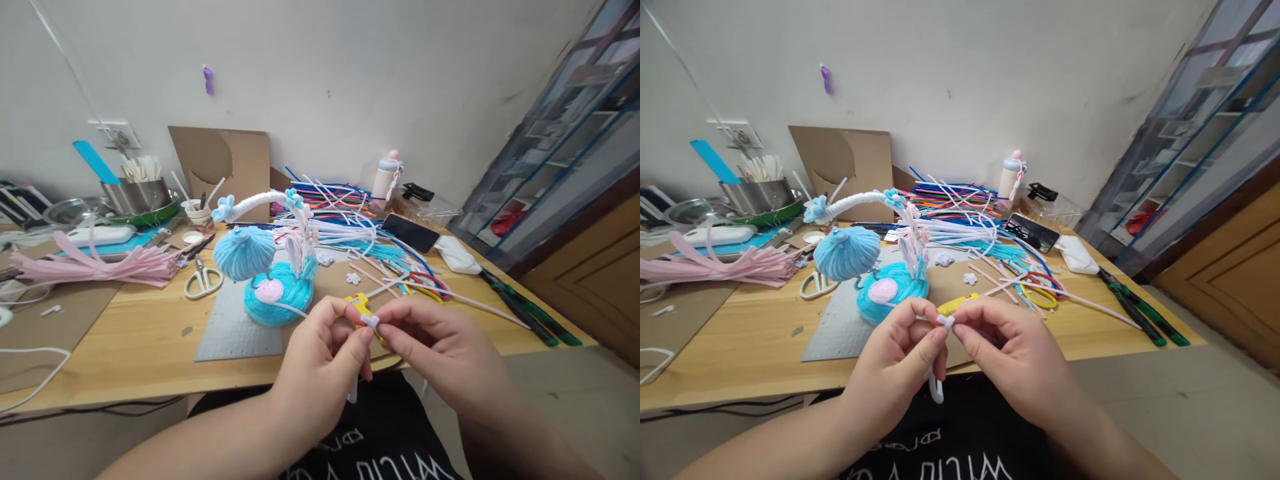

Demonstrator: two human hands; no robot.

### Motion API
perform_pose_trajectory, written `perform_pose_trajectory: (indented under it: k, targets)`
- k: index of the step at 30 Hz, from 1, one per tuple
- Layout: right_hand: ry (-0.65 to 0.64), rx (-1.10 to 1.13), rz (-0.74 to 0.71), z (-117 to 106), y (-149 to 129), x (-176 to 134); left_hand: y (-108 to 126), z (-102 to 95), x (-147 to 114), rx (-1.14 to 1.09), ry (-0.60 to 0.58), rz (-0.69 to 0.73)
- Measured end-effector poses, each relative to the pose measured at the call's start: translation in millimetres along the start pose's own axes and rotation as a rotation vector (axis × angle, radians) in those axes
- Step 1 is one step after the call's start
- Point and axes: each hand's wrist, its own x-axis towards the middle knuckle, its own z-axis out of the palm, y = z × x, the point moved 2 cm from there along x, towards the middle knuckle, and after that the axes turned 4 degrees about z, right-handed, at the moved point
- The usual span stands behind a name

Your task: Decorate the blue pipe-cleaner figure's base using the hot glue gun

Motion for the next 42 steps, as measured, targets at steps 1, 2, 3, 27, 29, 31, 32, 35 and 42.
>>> perform_pose_trajectory:
  k: [1, 2, 3, 27, 29, 31, 32, 35, 42]
  targets:
    - [-0.002, -0.019, 0.000, -0.5, 0.2, -0.6, -0.4, -0.5, 0.1, 0.010, 0.007, 0.001]
    - [-0.004, -0.035, 0.002, -1.0, 0.5, -1.3, -0.8, -0.9, 0.2, 0.023, 0.010, 0.001]
    - [-0.006, -0.049, 0.006, -1.5, 0.8, -1.9, -1.2, -1.2, 0.2, 0.038, 0.012, 0.003]
    - [-0.074, 0.192, 0.147, 6.1, -2.9, 0.1, -4.7, -5.7, -3.8, 0.444, 0.040, 0.176]
    - [-0.061, 0.207, 0.163, 7.3, -2.6, 0.2, -4.6, -6.3, -4.9, 0.528, 0.059, 0.223]
    - [-0.048, 0.231, 0.181, 8.5, -1.5, -0.3, -3.3, -6.0, -5.1, 0.571, 0.083, 0.265]
    - [-0.044, 0.244, 0.190, 9.2, -0.6, -0.6, -2.2, -5.6, -4.9, 0.589, 0.103, 0.294]
    - [-0.044, 0.306, 0.226, 12.1, 3.1, -1.4, 2.3, -4.4, -4.3, 0.621, 0.161, 0.453]
    - [-0.082, 0.503, 0.365, 18.2, 10.8, -0.1, 2.6, -7.0, -6.6, 0.904, 0.044, 0.838]
